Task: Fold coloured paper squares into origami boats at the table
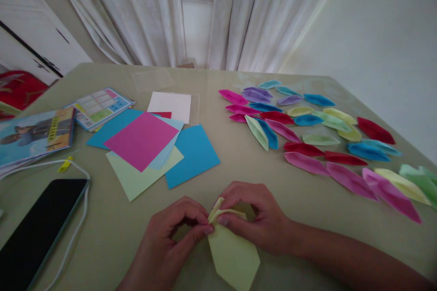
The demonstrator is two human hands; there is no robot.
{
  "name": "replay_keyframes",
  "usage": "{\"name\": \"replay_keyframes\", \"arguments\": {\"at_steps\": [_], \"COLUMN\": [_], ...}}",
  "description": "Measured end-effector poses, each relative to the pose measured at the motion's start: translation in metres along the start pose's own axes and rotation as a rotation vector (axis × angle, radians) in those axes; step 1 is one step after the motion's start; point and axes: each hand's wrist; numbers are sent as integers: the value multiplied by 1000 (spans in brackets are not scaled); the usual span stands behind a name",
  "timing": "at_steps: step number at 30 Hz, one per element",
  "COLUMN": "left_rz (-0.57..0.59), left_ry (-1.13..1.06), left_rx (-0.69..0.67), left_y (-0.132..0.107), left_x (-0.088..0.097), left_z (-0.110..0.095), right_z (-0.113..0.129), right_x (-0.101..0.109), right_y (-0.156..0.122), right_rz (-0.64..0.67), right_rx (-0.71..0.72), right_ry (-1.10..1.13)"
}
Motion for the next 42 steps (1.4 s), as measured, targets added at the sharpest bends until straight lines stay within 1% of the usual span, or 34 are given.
{"name": "replay_keyframes", "arguments": {"at_steps": [5, 7, 10, 13, 17, 20, 22, 25, 27, 29, 33, 42], "left_rz": [-86, -80, -37, -19, -48, -95, -104, -75, -88, -132, -193, -155], "left_ry": [-47, -56, -60, -75, -76, -82, -101, -97, -74, -51, -29, -35], "left_rx": [111, 135, 158, 123, 28, 67, 89, 57, 35, 27, 74, 173], "left_y": [-3, -4, -3, -2, -2, -2, -2, -2, -2, -2, -1, 1], "left_x": [-4, -5, -6, -7, -6, -4, -4, -3, -3, -2, 0, 0], "left_z": [6, 8, 9, 9, 7, 6, 6, 5, 5, 5, 5, 4], "right_z": [1, 2, 4, 6, 6, 5, 5, 5, 5, 5, 5, 7], "right_x": [0, 0, -2, -4, -6, -5, -4, -3, -2, -2, -1, 2], "right_y": [-2, -2, -2, -2, -2, -2, -2, -2, -2, -2, -1, 2], "right_rz": [-72, -97, -125, -108, -56, -30, -17, 6, 18, 29, 49, 66], "right_rx": [-117, -124, -131, -142, -164, -211, -237, -251, -252, -255, -269, -332], "right_ry": [-21, -32, -30, -40, -61, -66, -79, -83, -82, -85, -99, -128]}}
Point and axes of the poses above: each hand's wrist, its own y-axis towards the middle knuckle, its own x-axis out of the back of the hand, z = x × y, and after that the axes turned 14 degrees about y, right-handed
